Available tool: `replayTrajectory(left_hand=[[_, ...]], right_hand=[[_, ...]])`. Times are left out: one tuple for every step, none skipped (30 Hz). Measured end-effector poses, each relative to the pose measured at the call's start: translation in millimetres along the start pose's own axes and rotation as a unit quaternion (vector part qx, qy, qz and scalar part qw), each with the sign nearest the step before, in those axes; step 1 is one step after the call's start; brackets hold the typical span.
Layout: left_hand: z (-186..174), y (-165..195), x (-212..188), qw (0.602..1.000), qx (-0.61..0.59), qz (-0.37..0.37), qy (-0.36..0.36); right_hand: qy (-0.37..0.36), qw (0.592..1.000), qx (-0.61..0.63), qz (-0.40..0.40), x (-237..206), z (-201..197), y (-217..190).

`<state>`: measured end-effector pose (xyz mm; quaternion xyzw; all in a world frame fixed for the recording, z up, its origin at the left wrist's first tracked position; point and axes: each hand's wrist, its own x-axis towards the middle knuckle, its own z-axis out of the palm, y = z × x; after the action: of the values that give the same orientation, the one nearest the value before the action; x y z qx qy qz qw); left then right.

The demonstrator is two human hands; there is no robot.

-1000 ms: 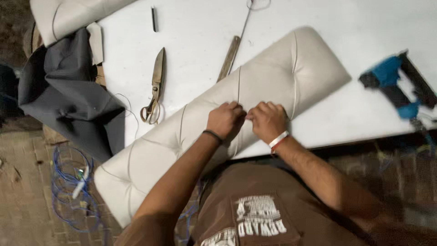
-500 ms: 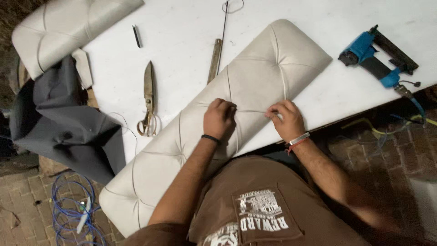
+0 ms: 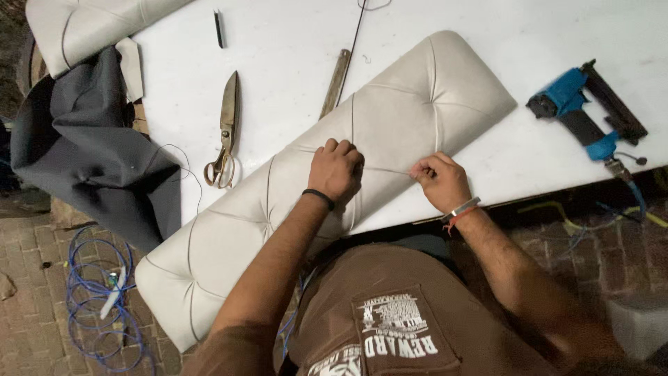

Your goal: The person cuts gray upholstery fabric with large shears, then uses a pneumatic nail gun to fasten fabric to a wooden board. They tuft a padded white panel by hand, thread wire through holes in a yellow foam board, and pull the gray fabric over the foam, working the wire to gather the fabric.

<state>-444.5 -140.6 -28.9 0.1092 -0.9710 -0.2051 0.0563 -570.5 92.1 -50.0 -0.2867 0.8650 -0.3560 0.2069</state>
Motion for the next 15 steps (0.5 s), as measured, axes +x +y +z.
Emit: replayTrajectory(left_hand=[[-0.3, -3.2, 0.6, 1.0, -0.017, 0.015, 0.003], [-2.1, -6.9, -1.4, 0.999, -0.036, 0.027, 0.003], [-4.1, -9.7, -3.8, 0.998, -0.055, 0.039, 0.001], [-5.5, -10.8, -5.6, 0.998, -0.049, 0.043, -0.006], [-7.4, -11.7, -6.8, 0.998, -0.041, 0.047, -0.009], [-9.3, -12.7, -6.7, 0.998, -0.031, 0.054, -0.011], [-10.6, -12.4, -5.9, 0.999, -0.03, 0.044, -0.001], [-10.7, -10.0, -6.1, 0.999, -0.031, 0.034, 0.008], [-10.2, -6.9, -5.8, 0.999, -0.035, 0.025, 0.015], [-9.1, -3.7, -4.2, 1.0, -0.024, 0.002, -0.005], [-7.5, -0.6, -3.5, 0.999, -0.013, -0.021, -0.028], [-6.6, 1.1, -3.4, 0.998, 0.002, -0.041, -0.048], [-5.8, 1.9, -5.5, 0.999, -0.014, -0.049, -0.008], [-4.9, 3.2, -9.8, 0.997, -0.03, -0.059, 0.032], [-4.1, 4.0, -16.1, 0.994, -0.047, -0.069, 0.071]], right_hand=[[0.008, 1.0, 0.0, -0.001, 2.4, -1.8, -4.2], [0.012, 1.0, 0.001, 0.001, 1.3, -2.2, -9.4], [0.016, 1.0, 0.003, 0.005, -0.8, -2.0, -15.5], [0.012, 0.999, -0.029, -0.022, -2.0, -1.4, -22.2], [0.011, 0.997, -0.061, -0.054, -1.7, -0.1, -29.6], [0.012, 0.992, -0.093, -0.086, 1.8, 2.0, -37.6], [0.025, 0.983, -0.121, -0.137, 7.2, 5.5, -46.3], [0.036, 0.97, -0.149, -0.186, 12.3, 9.9, -54.9], [0.046, 0.955, -0.178, -0.231, 16.6, 13.0, -62.2], [0.023, 0.961, -0.169, -0.217, 21.9, 14.1, -67.8], [0.0, 0.967, -0.157, -0.202, 28.0, 15.8, -72.6], [-0.02, 0.971, -0.145, -0.188, 32.2, 17.1, -76.5], [-0.034, 0.978, -0.124, -0.164, 35.2, 16.9, -79.0], [-0.049, 0.983, -0.103, -0.141, 38.3, 15.7, -80.5], [-0.066, 0.988, -0.082, -0.115, 39.7, 15.1, -81.6]])
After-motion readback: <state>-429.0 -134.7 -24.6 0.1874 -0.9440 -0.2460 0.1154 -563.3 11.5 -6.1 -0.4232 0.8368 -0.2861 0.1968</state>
